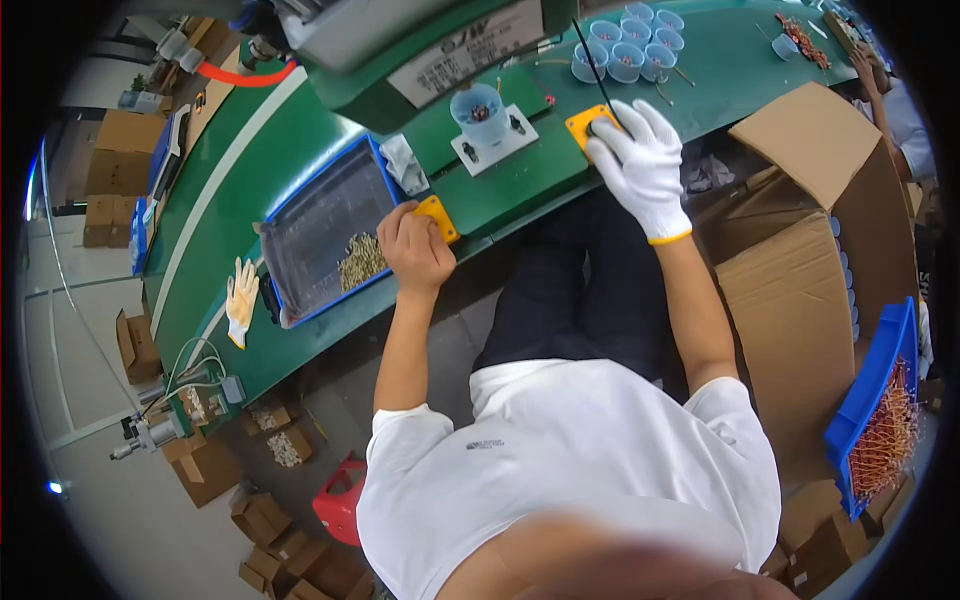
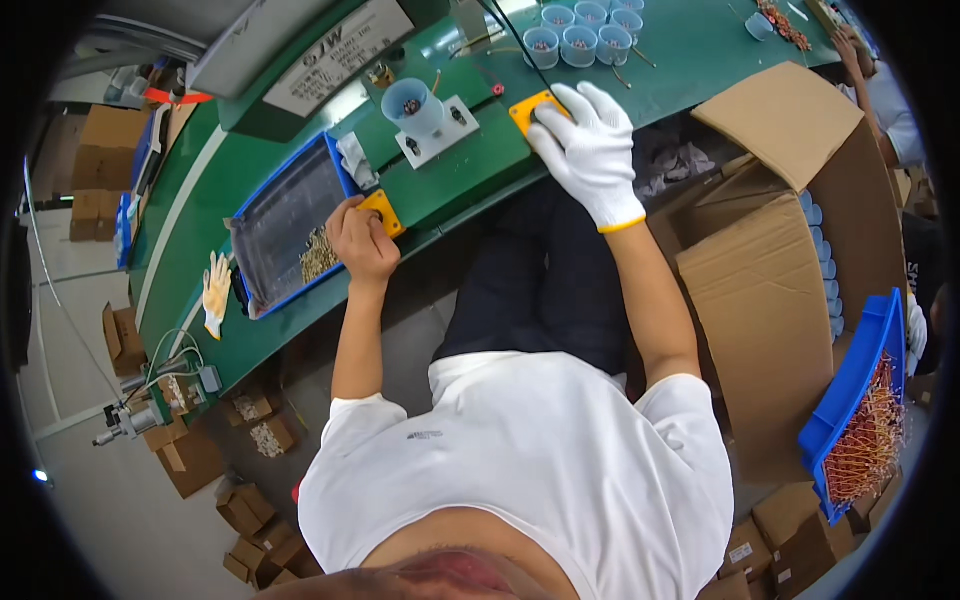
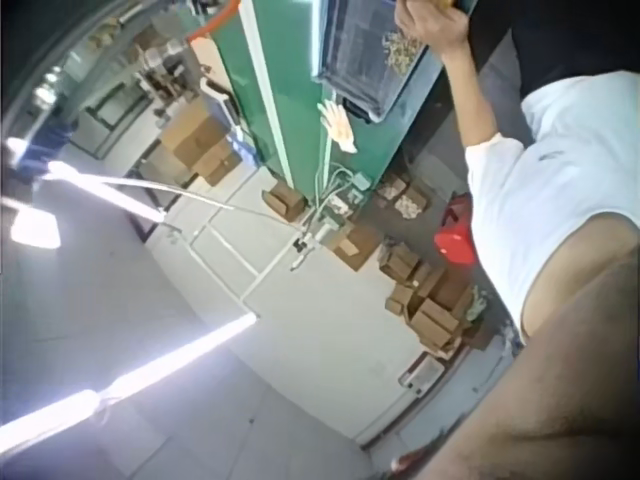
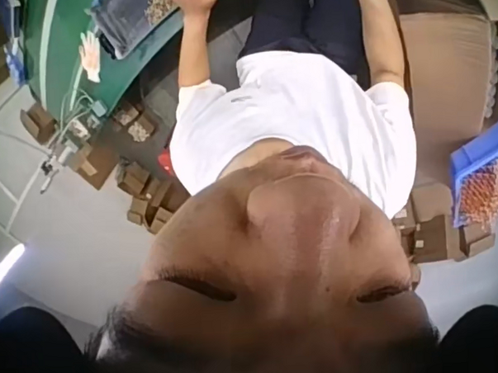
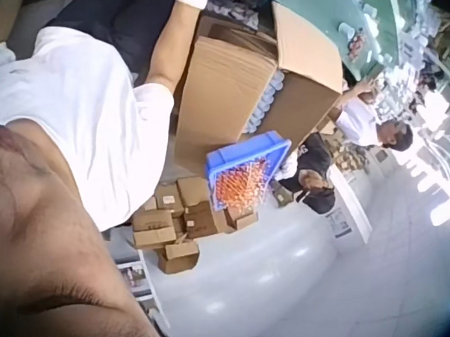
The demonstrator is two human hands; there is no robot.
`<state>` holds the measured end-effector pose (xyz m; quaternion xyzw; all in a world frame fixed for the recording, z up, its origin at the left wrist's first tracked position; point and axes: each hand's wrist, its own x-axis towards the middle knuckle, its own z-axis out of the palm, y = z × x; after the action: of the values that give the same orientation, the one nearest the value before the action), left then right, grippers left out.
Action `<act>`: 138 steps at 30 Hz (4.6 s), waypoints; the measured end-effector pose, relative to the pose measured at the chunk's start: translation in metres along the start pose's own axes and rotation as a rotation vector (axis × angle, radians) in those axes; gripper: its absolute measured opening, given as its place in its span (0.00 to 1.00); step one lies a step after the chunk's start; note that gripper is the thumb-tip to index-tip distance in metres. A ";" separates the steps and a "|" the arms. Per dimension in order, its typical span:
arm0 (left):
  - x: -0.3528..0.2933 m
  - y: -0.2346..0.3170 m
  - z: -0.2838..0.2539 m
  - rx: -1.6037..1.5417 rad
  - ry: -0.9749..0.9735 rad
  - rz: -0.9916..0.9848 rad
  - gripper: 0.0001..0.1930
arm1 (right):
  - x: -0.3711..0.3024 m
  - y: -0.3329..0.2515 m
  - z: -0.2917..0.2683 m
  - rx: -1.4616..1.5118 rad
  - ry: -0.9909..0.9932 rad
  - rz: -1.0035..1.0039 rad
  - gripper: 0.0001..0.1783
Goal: Assembling small electronic components using a manual press machine on a production line.
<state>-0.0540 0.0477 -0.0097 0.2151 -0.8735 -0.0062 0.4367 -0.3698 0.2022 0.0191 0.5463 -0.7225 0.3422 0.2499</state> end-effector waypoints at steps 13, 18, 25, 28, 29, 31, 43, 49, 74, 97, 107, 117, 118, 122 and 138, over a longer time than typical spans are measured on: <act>0.042 0.001 0.011 -0.177 -0.296 -0.444 0.09 | 0.002 -0.016 0.016 0.022 0.241 -0.016 0.21; 0.047 0.010 0.016 -0.192 -0.228 -0.356 0.07 | -0.014 -0.004 0.019 0.082 0.245 -0.160 0.21; 0.044 0.011 0.013 -0.234 -0.218 -0.418 0.05 | -0.013 0.008 0.027 0.316 0.052 -0.109 0.22; 0.045 0.013 0.013 -0.262 -0.219 -0.463 0.05 | -0.012 0.011 0.025 0.283 0.013 -0.111 0.21; 0.044 0.013 0.013 -0.262 -0.218 -0.465 0.05 | -0.010 0.010 0.024 0.267 -0.005 -0.112 0.21; 0.039 0.010 0.015 -0.299 -0.194 -0.469 0.06 | -0.010 0.007 0.018 0.404 0.001 -0.057 0.21; 0.046 0.006 0.011 -0.460 -0.065 -0.498 0.05 | -0.020 -0.005 0.028 0.764 0.016 0.309 0.22; 0.120 0.016 -0.004 -0.464 0.037 -0.272 0.08 | -0.019 -0.010 0.032 0.386 -0.078 0.261 0.16; 0.201 0.009 0.009 -0.264 -0.756 -0.341 0.17 | -0.014 -0.017 0.026 0.461 0.014 0.266 0.15; -0.011 -0.052 -0.037 -0.085 -0.095 -0.487 0.12 | -0.018 -0.008 0.023 0.401 0.015 0.236 0.15; -0.014 -0.087 -0.031 0.064 -0.503 -0.383 0.18 | -0.028 0.008 0.031 0.562 -0.012 0.340 0.16; -0.002 -0.082 -0.047 -0.095 -0.643 -0.317 0.11 | -0.014 -0.001 0.039 0.518 -0.030 0.397 0.11; -0.004 -0.079 -0.039 -0.143 -0.494 -0.240 0.12 | -0.010 -0.003 0.032 0.554 -0.040 0.405 0.12; 0.010 -0.081 -0.036 -0.243 -0.723 -0.243 0.11 | -0.030 0.017 0.042 0.757 -0.030 0.515 0.15; -0.026 -0.065 -0.057 -0.119 -0.562 -0.270 0.11 | 0.006 -0.065 0.031 0.748 -0.027 0.312 0.28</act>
<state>0.0271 0.0082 -0.0071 0.2932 -0.9215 -0.1745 0.1855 -0.3084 0.1634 0.0183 0.4879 -0.6255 0.6081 -0.0307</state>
